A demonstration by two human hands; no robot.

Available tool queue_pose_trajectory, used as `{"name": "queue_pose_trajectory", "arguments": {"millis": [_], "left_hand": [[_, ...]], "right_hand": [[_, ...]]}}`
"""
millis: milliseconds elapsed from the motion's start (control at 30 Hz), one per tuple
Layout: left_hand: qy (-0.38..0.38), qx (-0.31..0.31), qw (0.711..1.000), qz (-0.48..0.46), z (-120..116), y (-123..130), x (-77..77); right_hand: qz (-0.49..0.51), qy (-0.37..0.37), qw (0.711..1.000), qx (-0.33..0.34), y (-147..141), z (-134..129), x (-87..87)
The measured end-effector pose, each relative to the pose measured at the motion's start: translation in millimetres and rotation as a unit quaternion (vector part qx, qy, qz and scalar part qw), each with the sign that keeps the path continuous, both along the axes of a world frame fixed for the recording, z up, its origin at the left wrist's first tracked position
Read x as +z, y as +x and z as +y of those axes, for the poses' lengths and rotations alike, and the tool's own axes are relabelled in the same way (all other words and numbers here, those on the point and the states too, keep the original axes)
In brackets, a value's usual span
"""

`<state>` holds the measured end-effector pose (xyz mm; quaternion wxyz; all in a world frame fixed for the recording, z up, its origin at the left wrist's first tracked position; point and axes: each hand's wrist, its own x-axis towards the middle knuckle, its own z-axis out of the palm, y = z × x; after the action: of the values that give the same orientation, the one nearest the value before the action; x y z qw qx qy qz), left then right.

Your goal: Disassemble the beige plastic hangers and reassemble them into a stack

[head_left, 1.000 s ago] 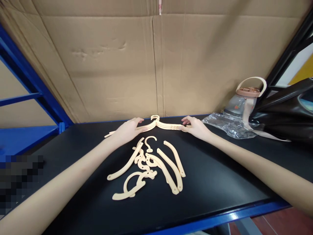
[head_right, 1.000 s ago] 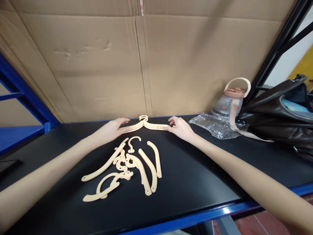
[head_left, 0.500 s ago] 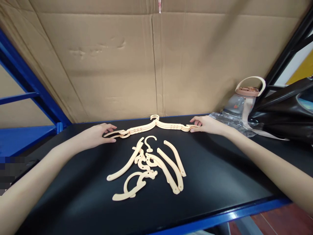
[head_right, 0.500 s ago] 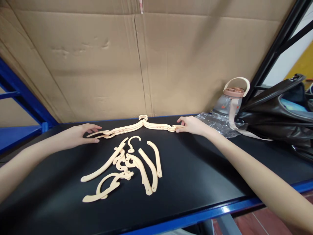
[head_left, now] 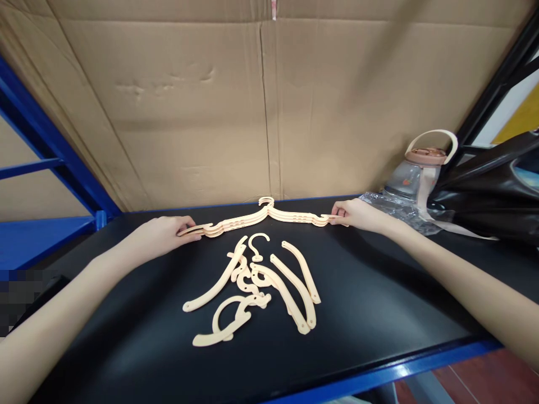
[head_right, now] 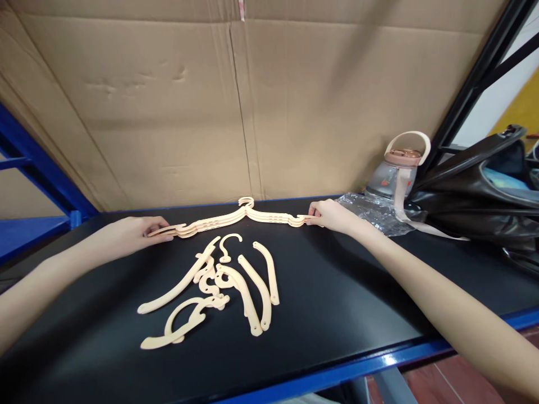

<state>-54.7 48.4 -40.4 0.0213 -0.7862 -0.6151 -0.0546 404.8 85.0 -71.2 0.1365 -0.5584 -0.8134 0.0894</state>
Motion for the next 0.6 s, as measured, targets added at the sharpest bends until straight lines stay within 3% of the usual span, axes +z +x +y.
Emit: {"name": "queue_pose_trajectory", "arguments": {"millis": [367, 600], "left_hand": [[-0.016, 0.04, 0.998, 0.039, -5.7, -3.3, -1.1], [0.079, 0.05, 0.996, 0.005, -27.5, 8.8, 26.9]], "right_hand": [[-0.038, 0.002, 0.999, -0.02, -0.2, -7.7, 9.9], [-0.051, 0.034, 0.996, -0.062, 17.5, -28.5, 41.2]]}}
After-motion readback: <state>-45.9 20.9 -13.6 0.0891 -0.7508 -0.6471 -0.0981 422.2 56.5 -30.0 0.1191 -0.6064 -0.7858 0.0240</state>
